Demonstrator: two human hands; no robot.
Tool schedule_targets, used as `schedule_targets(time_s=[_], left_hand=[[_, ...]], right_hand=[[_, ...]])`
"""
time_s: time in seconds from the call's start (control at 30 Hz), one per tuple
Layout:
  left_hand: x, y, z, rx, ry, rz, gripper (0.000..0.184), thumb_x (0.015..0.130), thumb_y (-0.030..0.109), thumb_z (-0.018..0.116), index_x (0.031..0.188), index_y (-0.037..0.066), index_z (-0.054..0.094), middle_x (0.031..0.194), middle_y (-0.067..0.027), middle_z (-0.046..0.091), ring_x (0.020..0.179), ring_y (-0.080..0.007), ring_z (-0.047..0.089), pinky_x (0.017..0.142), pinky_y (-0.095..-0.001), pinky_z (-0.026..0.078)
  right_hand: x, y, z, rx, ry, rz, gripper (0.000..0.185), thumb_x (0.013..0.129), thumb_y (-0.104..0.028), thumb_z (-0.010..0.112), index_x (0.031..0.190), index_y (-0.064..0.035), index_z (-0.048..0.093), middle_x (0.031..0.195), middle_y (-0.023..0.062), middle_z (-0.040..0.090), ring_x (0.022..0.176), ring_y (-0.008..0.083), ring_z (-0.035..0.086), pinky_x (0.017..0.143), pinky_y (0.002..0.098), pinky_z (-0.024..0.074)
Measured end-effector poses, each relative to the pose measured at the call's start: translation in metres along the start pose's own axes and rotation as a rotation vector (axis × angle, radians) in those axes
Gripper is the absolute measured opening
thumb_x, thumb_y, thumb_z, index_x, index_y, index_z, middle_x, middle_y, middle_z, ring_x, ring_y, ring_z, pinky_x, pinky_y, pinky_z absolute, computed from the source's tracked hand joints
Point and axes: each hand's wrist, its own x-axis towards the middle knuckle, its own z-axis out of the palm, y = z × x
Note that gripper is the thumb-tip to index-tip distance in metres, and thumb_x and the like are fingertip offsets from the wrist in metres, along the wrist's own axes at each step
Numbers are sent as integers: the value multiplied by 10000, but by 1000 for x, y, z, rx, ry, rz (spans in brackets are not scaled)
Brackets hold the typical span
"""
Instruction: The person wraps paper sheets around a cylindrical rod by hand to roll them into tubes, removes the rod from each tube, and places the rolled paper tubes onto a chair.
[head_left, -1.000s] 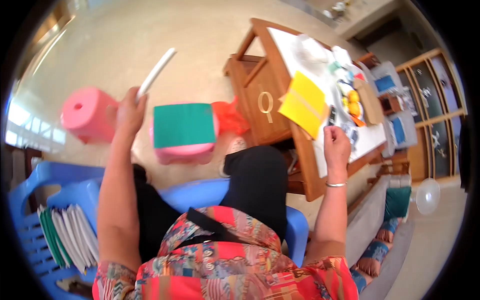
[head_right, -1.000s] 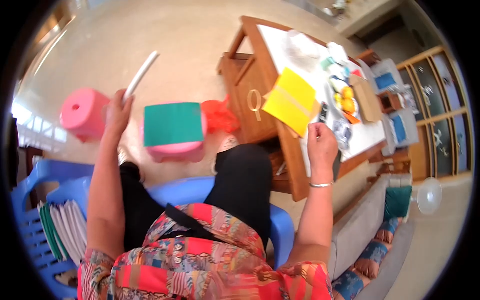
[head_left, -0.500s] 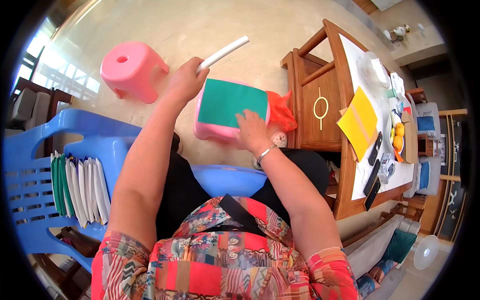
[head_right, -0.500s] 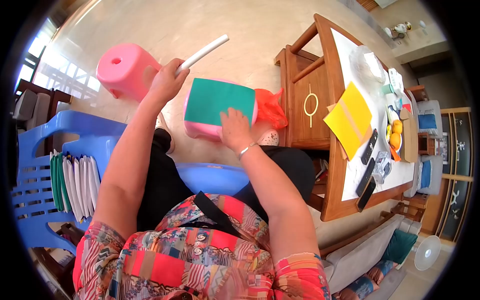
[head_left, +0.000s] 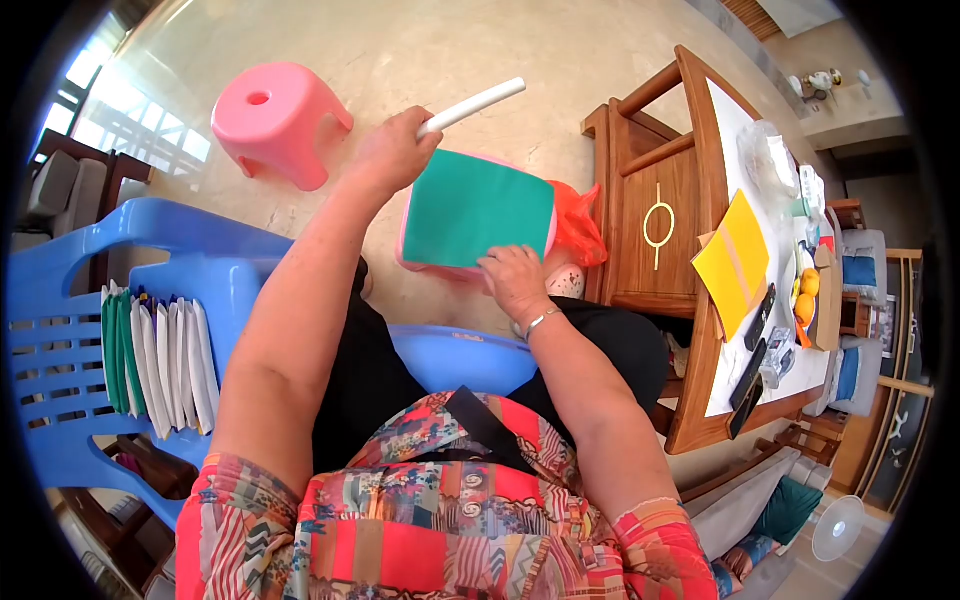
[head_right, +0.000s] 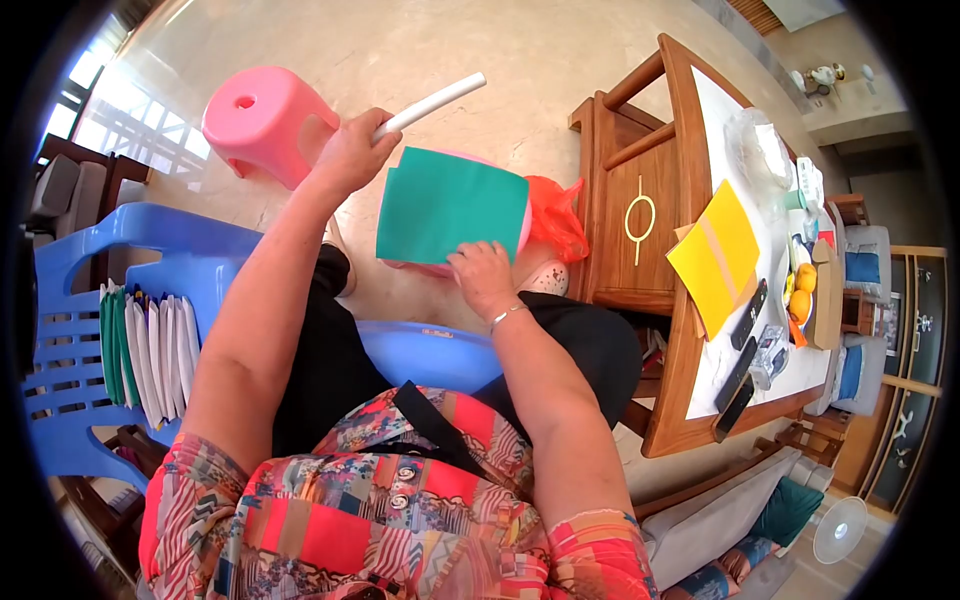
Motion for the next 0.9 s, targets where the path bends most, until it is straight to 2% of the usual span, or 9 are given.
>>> schedule_targets(time_s=[0.07, 0.17, 0.27, 0.3, 0.47, 0.57, 0.67, 0.77, 0.9], left_hand=[[-3, 1, -1, 23, -60, 30, 338, 976, 310, 644, 1194, 52, 667, 1020, -189, 734, 945, -336, 715, 833, -449, 545], [-9, -4, 7, 47, -206, 87, 316, 935, 265, 657, 1173, 59, 686, 1034, -192, 737, 966, -343, 714, 849, -446, 549], [-2, -33, 42, 168, -343, 198, 306, 885, 231, 666, 1141, 68, 707, 1042, -193, 738, 990, -354, 708, 869, -448, 550], [-4, -35, 49, 217, -383, 198, 310, 844, 217, 680, 1121, 83, 720, 1045, -197, 736, 1002, -362, 702, 881, -449, 550], [-12, -47, 74, 343, -597, 120, 338, 819, 215, 718, 1143, 116, 720, 1063, -168, 742, 1008, -351, 705, 891, -435, 554], [-19, -46, 76, 399, -705, 65, 385, 799, 196, 740, 1178, 136, 712, 1104, -141, 743, 1046, -333, 701, 917, -416, 552], [-20, -54, 80, 453, -733, 140, 389, 799, 183, 740, 1185, 146, 710, 1113, -143, 740, 1060, -326, 696, 920, -419, 547], [-21, -51, 82, 489, -753, 71, 417, 800, 68, 695, 1201, 179, 711, 1171, -108, 732, 1108, -296, 691, 928, -393, 549], [-22, -48, 82, 496, -736, 76, 412, 814, 28, 655, 1191, 183, 718, 1157, -111, 735, 1106, -297, 693, 917, -399, 550]], right_hand=[[5, 0, -1, 31, 61, 8, 33, 817, -146, 731, 848, -146, 720, 879, 27, 670, 872, 256, 653, 818, 425, 476], [15, 7, -9, 67, 58, 108, 57, 796, -128, 735, 848, -144, 717, 814, 40, 681, 823, 267, 673, 766, 416, 501], [20, 10, -17, 59, 104, 104, 26, 796, -144, 729, 799, -137, 703, 787, 50, 652, 801, 284, 656, 740, 441, 479], [17, 12, -13, 52, 85, 94, 27, 791, -141, 728, 800, -138, 703, 791, 48, 649, 809, 279, 655, 744, 438, 477], [10, -2, 2, 49, 49, 73, 42, 767, -136, 728, 796, -137, 698, 884, 42, 645, 905, 260, 640, 768, 429, 463], [18, -4, -3, 33, 66, 130, 67, 757, -150, 752, 800, -141, 702, 961, 29, 655, 999, 256, 634, 843, 437, 466], [24, -1, -8, 37, 221, 98, 57, 768, -144, 742, 800, -130, 697, 1026, 41, 659, 1054, 276, 619, 888, 457, 471], [22, 4, 1, 93, 228, 150, 23, 794, -119, 708, 815, -114, 700, 1037, 56, 659, 1046, 287, 623, 920, 511, 471], [22, 9, 7, 206, 120, 241, 24, 794, -126, 709, 806, -107, 701, 1006, 74, 675, 1003, 308, 646, 908, 499, 493]])
